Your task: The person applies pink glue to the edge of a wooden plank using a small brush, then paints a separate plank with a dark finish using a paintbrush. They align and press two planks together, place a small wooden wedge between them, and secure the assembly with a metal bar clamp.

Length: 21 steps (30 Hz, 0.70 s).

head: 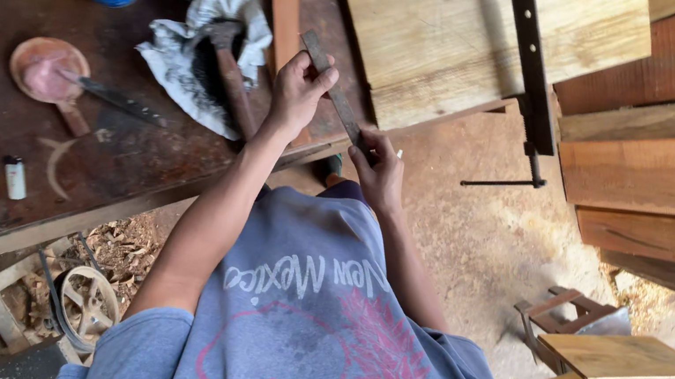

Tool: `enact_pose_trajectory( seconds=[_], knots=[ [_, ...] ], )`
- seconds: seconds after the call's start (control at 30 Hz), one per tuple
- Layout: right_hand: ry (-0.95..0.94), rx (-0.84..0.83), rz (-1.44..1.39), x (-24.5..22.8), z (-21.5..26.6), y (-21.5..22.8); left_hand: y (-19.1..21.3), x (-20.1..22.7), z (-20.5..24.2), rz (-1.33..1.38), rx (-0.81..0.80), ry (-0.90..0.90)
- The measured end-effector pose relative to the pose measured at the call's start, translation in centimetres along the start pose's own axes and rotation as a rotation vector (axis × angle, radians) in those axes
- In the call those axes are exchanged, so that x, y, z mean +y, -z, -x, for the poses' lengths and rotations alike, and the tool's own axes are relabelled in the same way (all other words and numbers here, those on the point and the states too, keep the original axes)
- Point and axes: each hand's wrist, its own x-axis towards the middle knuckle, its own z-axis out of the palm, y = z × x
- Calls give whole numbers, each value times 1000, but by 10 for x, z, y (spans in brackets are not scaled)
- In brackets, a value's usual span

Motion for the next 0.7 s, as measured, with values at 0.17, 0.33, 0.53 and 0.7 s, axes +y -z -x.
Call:
enact_pose_trajectory(
  seconds=[0.17,0.33,0.53,0.7],
  knots=[
    [-110,53,89,29,-20,51,-72,-10,-24,-212,-71,-79],
    [1,123,233,68,-56,105,-135,-24,-64,-346,-197,171],
    [56,88,209,94,-92,147,-179,-29,-81,-535,-111,207],
    [47,195,227,108,-127,155,-186,-43,-100,-862,35,125]
  ],
)
